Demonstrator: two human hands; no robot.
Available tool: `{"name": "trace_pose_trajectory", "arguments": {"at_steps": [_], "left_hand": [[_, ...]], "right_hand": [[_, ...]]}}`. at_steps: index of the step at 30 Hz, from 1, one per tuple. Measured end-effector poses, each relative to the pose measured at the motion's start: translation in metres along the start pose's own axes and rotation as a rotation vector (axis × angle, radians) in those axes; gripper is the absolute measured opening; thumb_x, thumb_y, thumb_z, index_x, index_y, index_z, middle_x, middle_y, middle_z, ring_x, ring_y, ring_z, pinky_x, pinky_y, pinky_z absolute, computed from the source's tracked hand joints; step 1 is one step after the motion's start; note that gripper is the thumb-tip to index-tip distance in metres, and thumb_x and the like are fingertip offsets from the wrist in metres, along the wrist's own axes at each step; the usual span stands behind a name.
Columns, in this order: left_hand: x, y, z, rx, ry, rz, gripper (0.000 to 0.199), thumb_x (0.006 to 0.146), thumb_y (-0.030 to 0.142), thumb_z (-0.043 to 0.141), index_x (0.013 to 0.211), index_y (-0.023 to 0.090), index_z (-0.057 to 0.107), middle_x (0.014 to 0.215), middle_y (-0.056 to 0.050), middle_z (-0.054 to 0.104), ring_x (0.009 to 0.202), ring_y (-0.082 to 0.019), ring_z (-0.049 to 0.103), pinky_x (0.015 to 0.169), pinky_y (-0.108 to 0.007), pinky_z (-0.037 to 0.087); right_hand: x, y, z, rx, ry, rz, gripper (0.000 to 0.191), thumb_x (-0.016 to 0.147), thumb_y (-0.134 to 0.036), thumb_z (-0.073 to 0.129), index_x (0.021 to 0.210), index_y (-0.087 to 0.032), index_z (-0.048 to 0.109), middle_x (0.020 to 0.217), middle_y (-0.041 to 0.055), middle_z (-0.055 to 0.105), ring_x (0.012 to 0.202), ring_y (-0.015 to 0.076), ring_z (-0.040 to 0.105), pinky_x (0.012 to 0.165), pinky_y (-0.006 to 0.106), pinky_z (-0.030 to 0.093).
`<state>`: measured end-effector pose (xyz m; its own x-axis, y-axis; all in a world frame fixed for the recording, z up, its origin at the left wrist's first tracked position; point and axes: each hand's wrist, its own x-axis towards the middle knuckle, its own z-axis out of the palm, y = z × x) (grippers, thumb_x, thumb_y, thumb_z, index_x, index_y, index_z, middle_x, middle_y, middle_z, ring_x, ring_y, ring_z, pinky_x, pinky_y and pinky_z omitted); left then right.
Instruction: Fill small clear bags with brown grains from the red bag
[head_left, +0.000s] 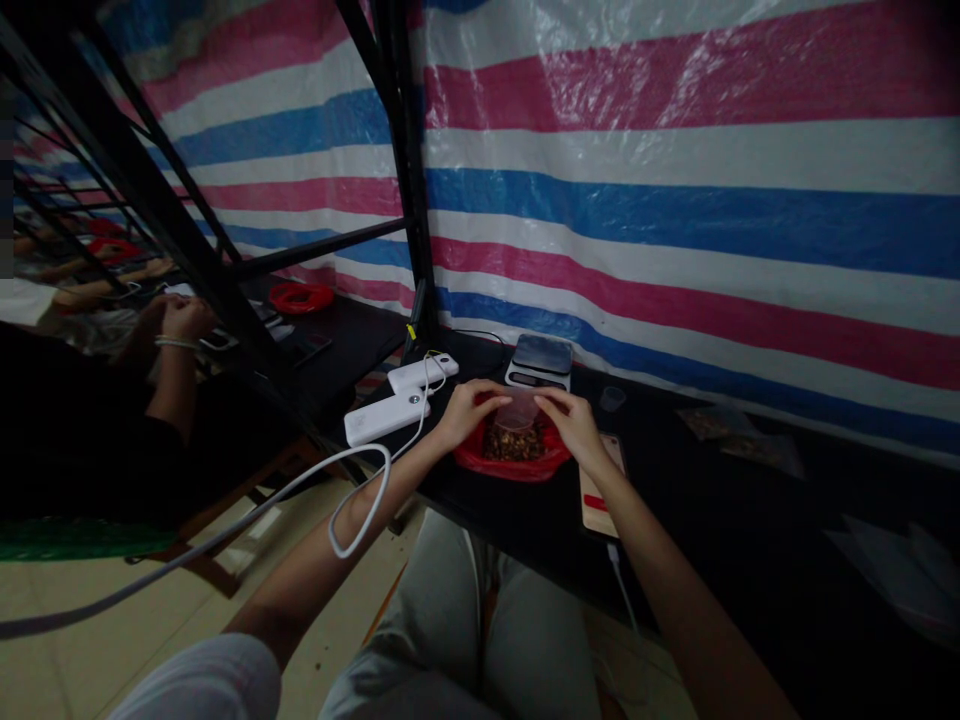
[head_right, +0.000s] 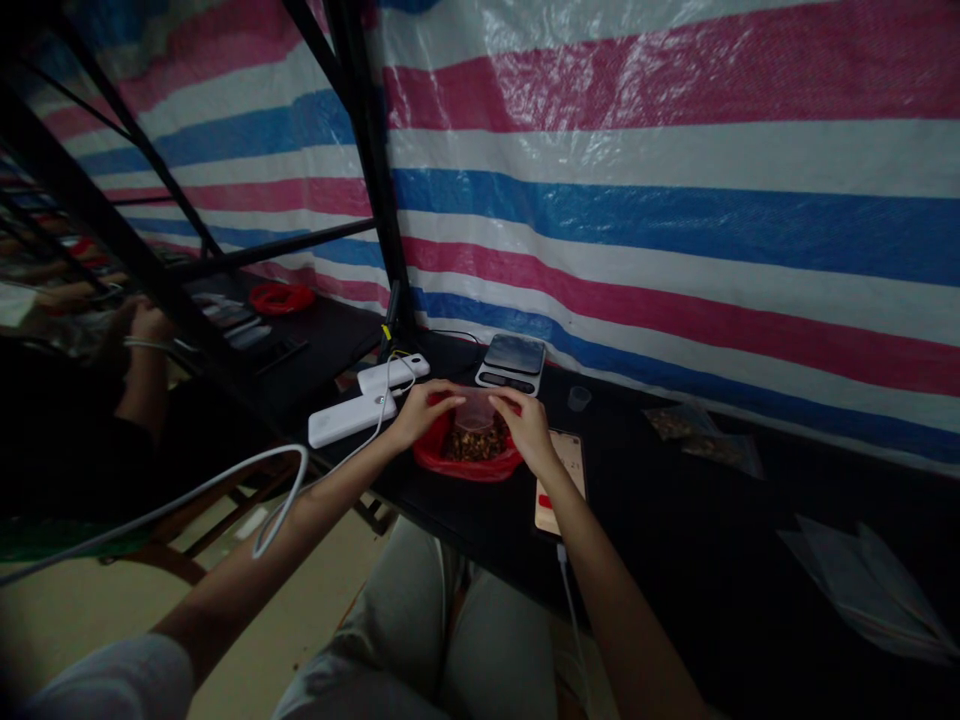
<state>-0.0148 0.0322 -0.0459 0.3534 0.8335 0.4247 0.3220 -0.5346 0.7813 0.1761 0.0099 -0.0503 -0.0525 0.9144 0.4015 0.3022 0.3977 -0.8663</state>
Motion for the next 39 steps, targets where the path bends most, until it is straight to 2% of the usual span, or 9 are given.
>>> {"name": "trace_pose_trajectory", "arguments": {"at_steps": [7,13,17,20,23,27,30,34,39], "left_hand": [[-0.004,0.001,-0.003,0.094,-0.11,0.01,0.024,0.08,0.034,0.052,0.083,0.016,0.067,0.086,-0.005,0.067,0.084,-0.017,0.058,0.081,-0.027,0.041],[-0.008,-0.002,0.002,0.161,-0.141,-0.001,0.025,0.07,0.035,0.064,0.087,0.017,0.066,0.091,-0.004,0.066,0.087,-0.018,0.058,0.081,-0.027,0.041],[-0.013,-0.008,0.005,0.145,-0.086,-0.011,0.017,0.075,0.032,0.059,0.078,0.017,0.067,0.082,-0.003,0.067,0.079,-0.015,0.06,0.077,-0.024,0.042],[-0.014,-0.011,0.006,0.131,-0.06,-0.011,0.018,0.075,0.033,0.059,0.077,0.017,0.067,0.08,-0.003,0.067,0.076,-0.015,0.061,0.074,-0.024,0.042],[-0.013,-0.011,0.005,0.164,-0.042,-0.017,0.018,0.075,0.033,0.059,0.075,0.017,0.068,0.077,-0.002,0.067,0.076,-0.015,0.06,0.072,-0.023,0.042],[-0.011,-0.01,0.003,0.283,-0.026,-0.053,0.019,0.075,0.035,0.059,0.074,0.018,0.068,0.076,-0.002,0.066,0.074,-0.015,0.059,0.07,-0.023,0.041],[-0.01,-0.01,0.002,0.342,-0.098,-0.071,0.02,0.071,0.037,0.062,0.075,0.019,0.068,0.077,-0.002,0.066,0.075,-0.016,0.058,0.069,-0.023,0.04],[-0.01,-0.012,0.0,0.392,-0.171,-0.052,0.018,0.07,0.035,0.064,0.077,0.019,0.068,0.079,-0.003,0.066,0.076,-0.017,0.058,0.07,-0.024,0.04],[-0.01,-0.007,0.0,0.431,-0.216,-0.012,0.01,0.072,0.019,0.06,0.078,0.021,0.068,0.079,-0.001,0.066,0.08,-0.016,0.056,0.073,-0.024,0.04]], "right_hand": [[-0.003,0.001,-0.001,-0.076,0.065,0.053,0.026,0.074,-0.038,0.056,0.084,-0.018,0.069,0.09,0.0065,0.069,0.085,0.0234,0.063,0.08,0.036,0.047],[-0.006,-0.002,0.0,0.014,0.153,0.068,0.031,0.076,-0.041,0.052,0.09,-0.018,0.068,0.094,0.0066,0.068,0.09,0.0241,0.061,0.084,0.038,0.045],[-0.011,0.006,-0.004,-0.056,-0.038,0.06,0.041,0.071,-0.036,0.06,0.109,-0.021,0.059,0.099,0.0045,0.067,0.086,0.0193,0.062,0.079,0.032,0.047],[-0.014,0.012,-0.008,-0.237,-0.175,0.094,0.036,0.063,-0.033,0.068,0.098,-0.023,0.064,0.083,0.0014,0.07,0.075,0.0182,0.064,0.07,0.029,0.048],[-0.014,0.014,-0.011,-0.362,-0.15,0.104,0.016,0.068,-0.032,0.063,0.079,-0.023,0.068,0.076,0.0012,0.07,0.073,0.0186,0.064,0.067,0.027,0.046],[-0.012,0.013,-0.012,-0.423,-0.072,0.114,0.011,0.067,-0.031,0.063,0.072,-0.024,0.068,0.072,0.0,0.07,0.069,0.0184,0.064,0.062,0.026,0.045],[-0.011,0.014,-0.012,-0.42,-0.053,0.114,0.011,0.068,-0.032,0.062,0.073,-0.024,0.068,0.072,-0.0004,0.07,0.069,0.0179,0.064,0.061,0.026,0.044],[-0.013,0.014,-0.013,-0.457,-0.125,0.111,0.016,0.068,-0.035,0.062,0.08,-0.025,0.068,0.078,-0.0005,0.07,0.073,0.0181,0.064,0.061,0.025,0.044],[-0.016,-0.002,-0.013,-0.763,-0.197,0.059,0.014,0.072,-0.029,0.058,0.079,-0.029,0.069,0.077,0.0008,0.069,0.074,0.0185,0.062,0.061,0.026,0.039]]}}
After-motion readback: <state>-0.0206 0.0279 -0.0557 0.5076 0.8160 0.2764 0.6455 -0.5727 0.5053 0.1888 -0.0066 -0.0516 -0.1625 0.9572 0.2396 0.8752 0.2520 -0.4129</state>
